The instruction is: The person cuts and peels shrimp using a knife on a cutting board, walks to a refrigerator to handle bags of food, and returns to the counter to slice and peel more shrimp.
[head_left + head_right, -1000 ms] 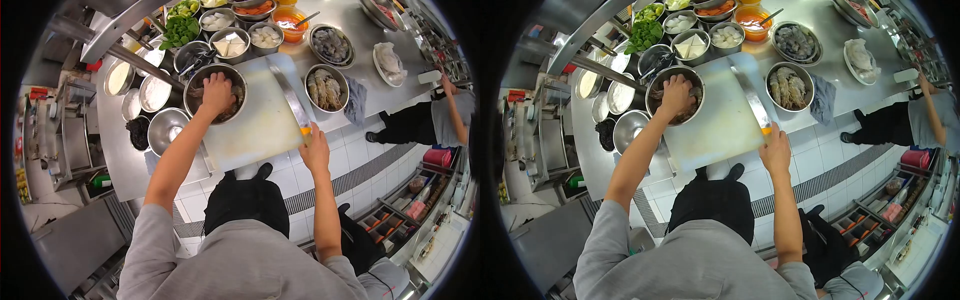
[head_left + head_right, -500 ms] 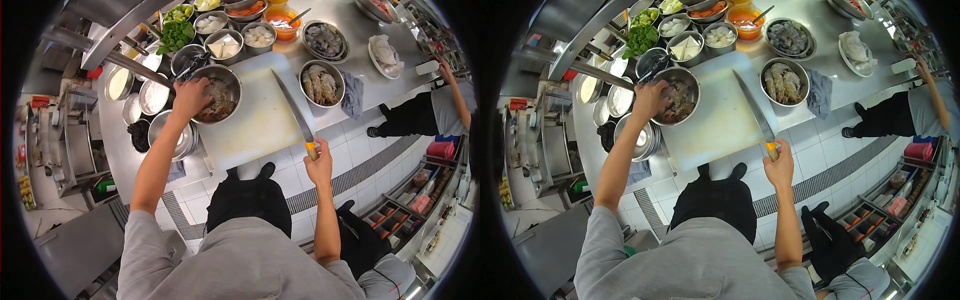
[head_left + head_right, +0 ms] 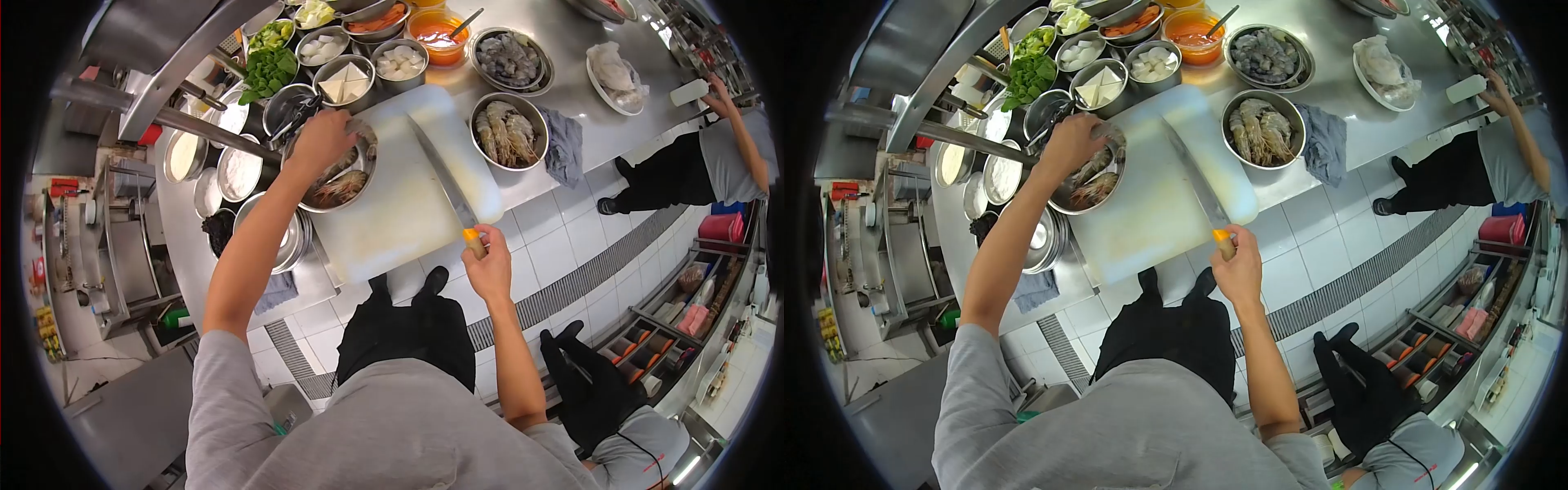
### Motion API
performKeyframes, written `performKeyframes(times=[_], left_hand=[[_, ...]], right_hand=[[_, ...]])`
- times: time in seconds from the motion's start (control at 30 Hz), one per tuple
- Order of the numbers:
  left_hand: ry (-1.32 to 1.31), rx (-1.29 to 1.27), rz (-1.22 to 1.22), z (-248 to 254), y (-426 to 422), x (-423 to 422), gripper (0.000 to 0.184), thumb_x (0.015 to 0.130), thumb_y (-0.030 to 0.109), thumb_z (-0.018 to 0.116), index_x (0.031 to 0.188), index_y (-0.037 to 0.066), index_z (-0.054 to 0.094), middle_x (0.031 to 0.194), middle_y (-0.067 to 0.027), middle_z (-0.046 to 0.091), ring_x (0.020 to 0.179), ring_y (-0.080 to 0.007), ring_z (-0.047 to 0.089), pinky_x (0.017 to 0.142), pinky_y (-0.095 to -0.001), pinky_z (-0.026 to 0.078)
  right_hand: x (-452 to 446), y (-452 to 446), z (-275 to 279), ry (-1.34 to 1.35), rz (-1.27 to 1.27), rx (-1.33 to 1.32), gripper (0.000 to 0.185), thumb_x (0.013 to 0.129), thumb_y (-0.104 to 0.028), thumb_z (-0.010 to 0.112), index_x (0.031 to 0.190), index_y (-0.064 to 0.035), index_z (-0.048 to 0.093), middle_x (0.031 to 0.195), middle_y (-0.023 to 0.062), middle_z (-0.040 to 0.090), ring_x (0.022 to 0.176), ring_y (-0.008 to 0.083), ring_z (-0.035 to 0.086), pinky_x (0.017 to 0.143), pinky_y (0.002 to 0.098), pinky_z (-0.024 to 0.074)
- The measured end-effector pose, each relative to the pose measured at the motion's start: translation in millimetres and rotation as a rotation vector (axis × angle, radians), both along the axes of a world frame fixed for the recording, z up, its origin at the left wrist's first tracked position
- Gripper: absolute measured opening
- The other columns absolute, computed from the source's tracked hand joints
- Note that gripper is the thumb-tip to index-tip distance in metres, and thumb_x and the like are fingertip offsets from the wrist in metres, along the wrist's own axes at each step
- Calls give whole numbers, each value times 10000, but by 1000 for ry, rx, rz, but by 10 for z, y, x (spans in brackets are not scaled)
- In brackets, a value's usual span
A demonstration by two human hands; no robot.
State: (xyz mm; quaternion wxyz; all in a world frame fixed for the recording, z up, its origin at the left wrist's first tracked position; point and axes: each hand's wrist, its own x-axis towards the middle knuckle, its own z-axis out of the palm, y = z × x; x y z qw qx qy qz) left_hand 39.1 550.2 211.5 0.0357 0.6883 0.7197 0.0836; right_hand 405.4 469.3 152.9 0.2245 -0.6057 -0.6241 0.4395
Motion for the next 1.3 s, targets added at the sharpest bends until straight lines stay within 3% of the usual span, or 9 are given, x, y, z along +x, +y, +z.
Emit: performKeyframes(times=[0.47, 0.53, 0.63, 0.77, 0.87, 0.97, 1.07, 1.1, 1.3], left_hand=[[-234, -141, 29, 18, -308, -338, 435, 783, 258, 740, 1118, -19, 711, 949, -232, 714, 868, -360, 703, 814, -418, 545], [-262, -154, 25, 53, -312, -353, 447, 785, 263, 750, 1136, -12, 710, 938, -223, 713, 854, -343, 702, 802, -407, 543], [-310, -165, -17, 148, -378, -362, 446, 801, 255, 766, 1176, 23, 704, 946, -186, 692, 827, -296, 673, 780, -379, 529], [-452, -142, -84, 353, -474, -254, 418, 818, 204, 772, 1203, 61, 693, 962, -133, 645, 800, -245, 616, 747, -359, 507], [-526, -108, -107, 426, -536, -217, 404, 816, 174, 772, 1195, 61, 692, 950, -111, 631, 775, -225, 591, 725, -353, 497], [-534, -72, -97, 501, -583, -249, 403, 807, 151, 775, 1190, 54, 693, 934, -98, 623, 755, -212, 574, 709, -346, 491], [-553, -18, -66, 464, -683, -326, 406, 798, 125, 779, 1187, 48, 692, 927, -90, 617, 741, -204, 565, 698, -336, 490], [-570, -4, -40, 444, -719, -347, 403, 800, 126, 779, 1185, 47, 692, 927, -90, 617, 738, -205, 563, 696, -339, 490], [-504, 31, 46, 422, -924, -429, 375, 809, 129, 774, 1168, 49, 702, 946, -119, 643, 761, -258, 625, 731, -369, 521]], right_hand=[[-172, 168, -118, -224, 150, 228, 418, 825, -120, 715, 1216, -77, 570, 1102, 148, 586, 940, 360, 618, 776, 407, 514], [-216, 227, -153, -441, 228, 523, 344, 843, -141, 717, 1167, -84, 615, 1106, 141, 580, 866, 350, 619, 745, 423, 503], [-479, 400, 52, -342, 155, 784, 337, 847, -180, 734, 1157, -77, 654, 1056, 128, 601, 795, 316, 602, 720, 399, 489], [-1196, 739, 445, 351, 381, 97, 446, 856, -284, 776, 1212, -37, 670, 936, 94, 648, 752, 206, 575, 706, 351, 483], [-1602, 965, 509, 367, 603, -22, 366, 866, -287, 780, 1113, -24, 720, 913, 25, 641, 734, 114, 522, 699, 287, 467], [-1709, 1022, 676, 283, 585, -138, 288, 874, -259, 767, 1031, -18, 747, 872, 36, 655, 745, 127, 553, 701, 291, 477], [-1736, 1060, 589, 325, 602, 167, 231, 875, -234, 760, 968, -22, 764, 843, 50, 672, 735, 141, 578, 687, 300, 485], [-1743, 1080, 586, 316, 579, 195, 181, 859, -221, 751, 933, -57, 774, 860, 86, 680, 731, 212, 625, 691, 338, 498], [-1878, 1313, 577, 59, 623, 399, 164, 826, -224, 762, 882, -70, 772, 857, 118, 685, 794, 303, 661, 722, 423, 511]])
